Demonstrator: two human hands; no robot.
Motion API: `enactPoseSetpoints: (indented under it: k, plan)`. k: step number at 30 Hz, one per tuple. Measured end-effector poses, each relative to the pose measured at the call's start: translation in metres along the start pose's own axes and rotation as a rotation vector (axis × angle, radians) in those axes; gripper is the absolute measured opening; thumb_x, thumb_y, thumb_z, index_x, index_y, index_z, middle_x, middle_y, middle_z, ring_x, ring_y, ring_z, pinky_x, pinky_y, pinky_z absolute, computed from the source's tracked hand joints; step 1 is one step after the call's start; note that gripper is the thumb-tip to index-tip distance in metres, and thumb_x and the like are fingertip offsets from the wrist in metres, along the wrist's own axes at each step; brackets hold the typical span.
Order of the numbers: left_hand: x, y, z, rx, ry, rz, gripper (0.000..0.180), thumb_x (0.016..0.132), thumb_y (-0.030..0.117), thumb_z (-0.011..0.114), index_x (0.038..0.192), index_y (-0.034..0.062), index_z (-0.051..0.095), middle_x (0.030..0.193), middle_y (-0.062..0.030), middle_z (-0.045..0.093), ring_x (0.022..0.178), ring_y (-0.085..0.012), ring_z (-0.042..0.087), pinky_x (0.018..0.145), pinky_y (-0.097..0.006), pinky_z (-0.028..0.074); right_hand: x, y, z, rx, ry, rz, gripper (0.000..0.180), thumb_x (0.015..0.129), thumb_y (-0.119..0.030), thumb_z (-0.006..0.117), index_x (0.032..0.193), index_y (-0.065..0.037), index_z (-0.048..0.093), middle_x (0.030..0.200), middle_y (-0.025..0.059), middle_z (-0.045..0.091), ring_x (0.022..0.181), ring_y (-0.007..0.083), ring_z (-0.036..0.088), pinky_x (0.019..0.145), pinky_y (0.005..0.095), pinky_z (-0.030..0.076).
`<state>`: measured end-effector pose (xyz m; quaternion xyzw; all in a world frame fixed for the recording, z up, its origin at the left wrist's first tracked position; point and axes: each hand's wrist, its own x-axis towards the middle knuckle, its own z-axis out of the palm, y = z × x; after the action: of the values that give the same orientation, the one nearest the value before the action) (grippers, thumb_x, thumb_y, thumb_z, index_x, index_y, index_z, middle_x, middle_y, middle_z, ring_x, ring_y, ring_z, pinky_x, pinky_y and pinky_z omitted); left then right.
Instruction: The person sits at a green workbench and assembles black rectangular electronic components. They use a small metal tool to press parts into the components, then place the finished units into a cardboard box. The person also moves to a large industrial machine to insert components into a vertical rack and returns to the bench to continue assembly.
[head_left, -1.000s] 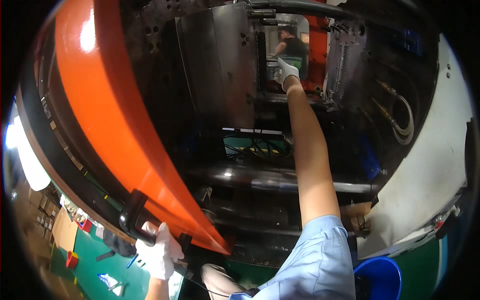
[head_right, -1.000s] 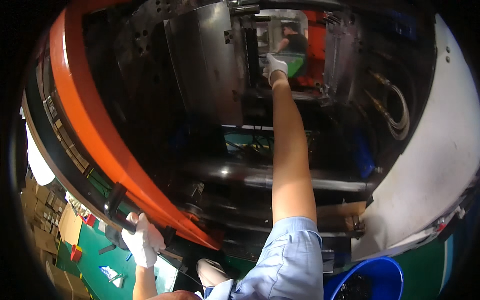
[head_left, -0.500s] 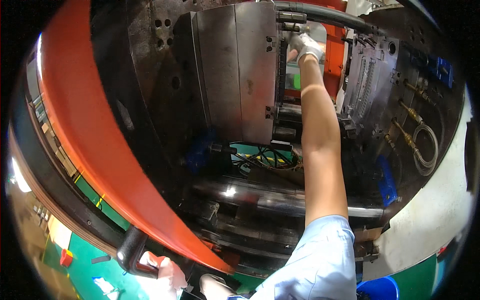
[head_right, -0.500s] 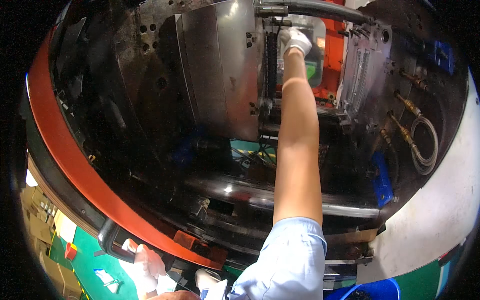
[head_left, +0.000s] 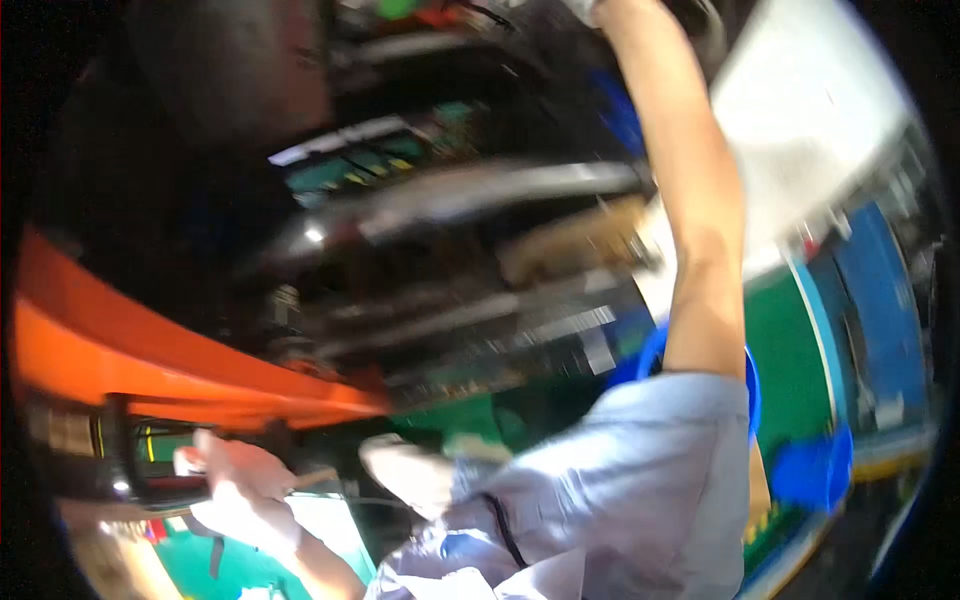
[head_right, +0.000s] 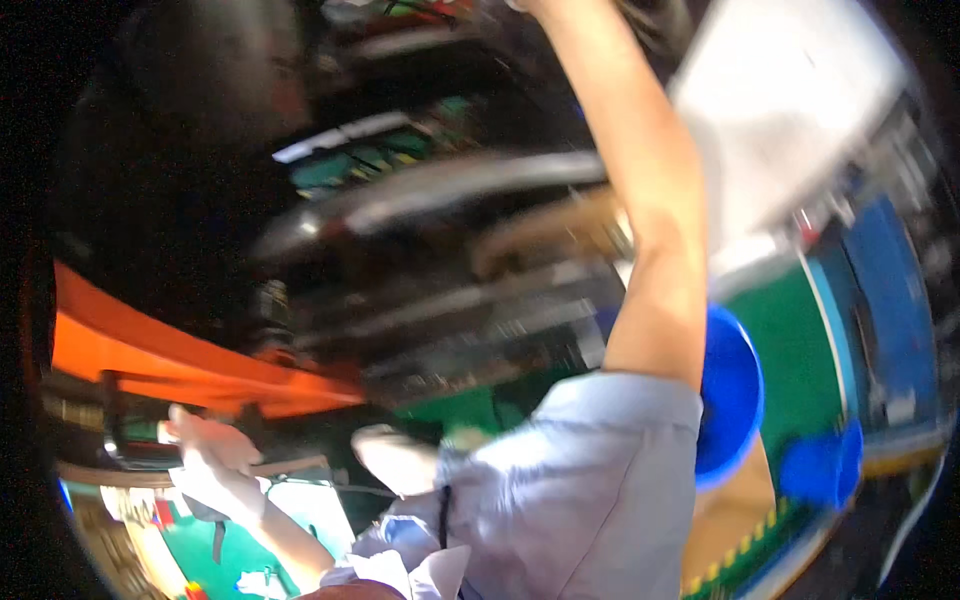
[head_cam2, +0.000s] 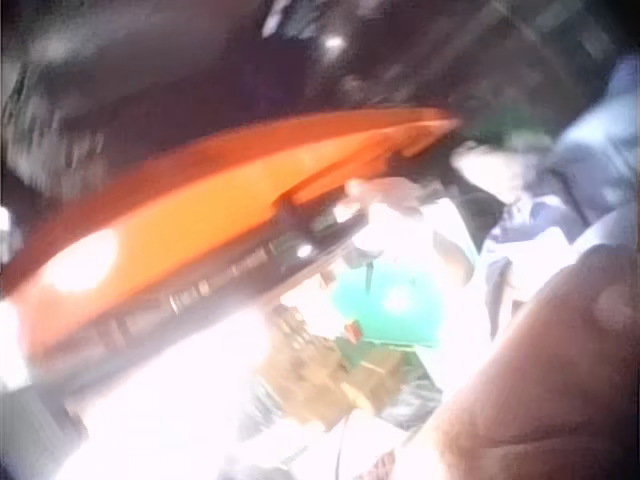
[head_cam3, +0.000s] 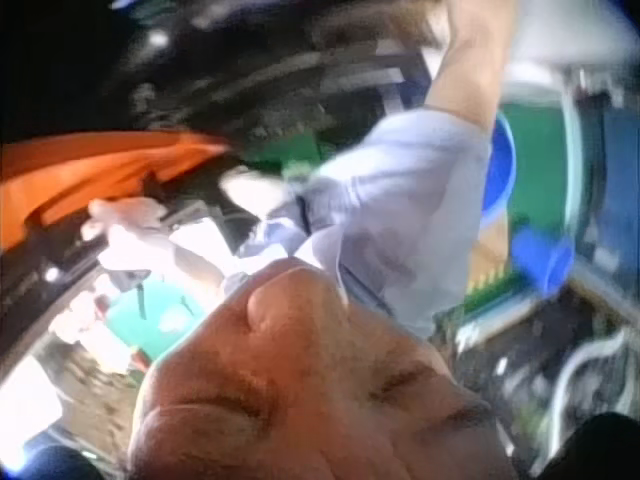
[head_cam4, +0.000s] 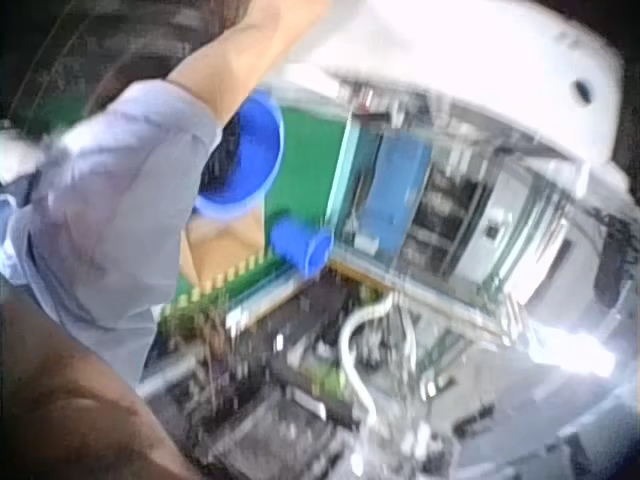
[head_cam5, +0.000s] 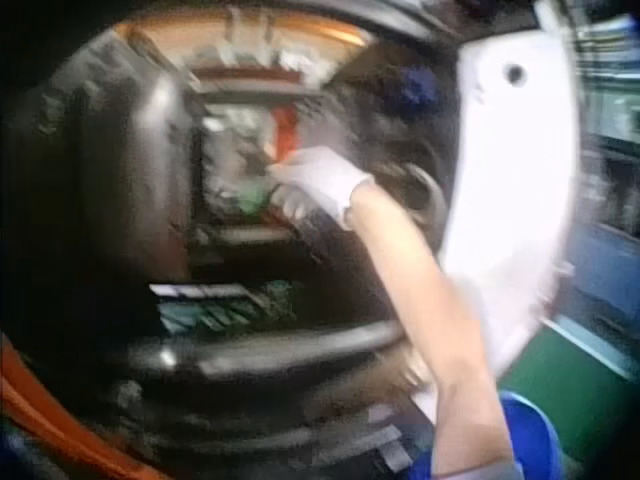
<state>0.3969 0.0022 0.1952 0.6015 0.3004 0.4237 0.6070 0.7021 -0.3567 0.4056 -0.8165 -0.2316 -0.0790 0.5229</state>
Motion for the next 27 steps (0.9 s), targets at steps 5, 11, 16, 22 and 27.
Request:
enactPoseSetpoints:
  k: [5,11,16,22,27]
  plan:
    - [0.01,-0.015,-0.015,0.376,-0.172,0.611,0.036,0.106,0.021,0.05,0.133,0.0064,0.067,0.068,-0.0012,0.059,0.055,-0.006,0.045,0.063,-0.02,0.043,-0.26,-0.015,-0.051,-0.441,-0.305,0.4,0.028,0.097,-0.021,0.065,0.118,-0.003,0.068,0.104,0.0092,0.073,0.087,0.017,0.068,0.078,0.0307,0.056]
    - [0.013,-0.008,-0.007,0.103,-0.414,0.456,0.033,0.105,0.02,0.052,0.124,0.0001,0.071,0.06,-0.0002,0.054,0.052,-0.0056,0.041,0.088,-0.023,0.043,-0.322,-0.025,-0.094,-1.037,-0.075,0.14,0.031,0.094,-0.032,0.066,0.107,-0.004,0.074,0.082,0.0063,0.073,0.07,0.0192,0.069,0.066,0.0329,0.056]
    - [-0.001,0.008,0.001,0.007,-0.309,0.337,0.032,0.103,0.02,0.059,0.075,0.0039,0.059,0.049,0.0016,0.044,0.04,-0.0068,0.037,0.047,-0.023,0.037,-0.162,-0.08,0.025,-0.616,-0.379,-0.1,0.028,0.095,-0.028,0.069,0.109,-0.004,0.074,0.078,0.0027,0.069,0.062,0.0089,0.062,0.054,0.0237,0.05]
    - [-0.024,0.048,0.027,-0.132,-0.143,0.074,0.031,0.102,0.011,0.056,0.077,0.014,0.037,0.043,0.0,0.036,0.028,-0.0111,0.032,0.029,-0.029,0.025,0.143,0.007,0.029,-0.359,-0.083,-0.18,0.035,0.098,-0.031,0.065,0.119,-0.004,0.071,0.098,0.0045,0.072,0.079,0.0093,0.064,0.069,0.0267,0.053]
    - [-0.023,0.022,0.011,-0.274,-0.184,0.162,0.024,0.097,0.008,0.06,0.083,0.0125,0.041,0.049,0.0002,0.041,0.033,-0.0102,0.036,0.033,-0.026,0.031,0.282,0.033,0.089,-0.193,0.289,-0.322,0.07,0.092,-0.064,0.06,0.137,-0.01,0.061,0.138,0.0183,0.062,0.131,0.035,0.056,0.109,0.0413,0.043]
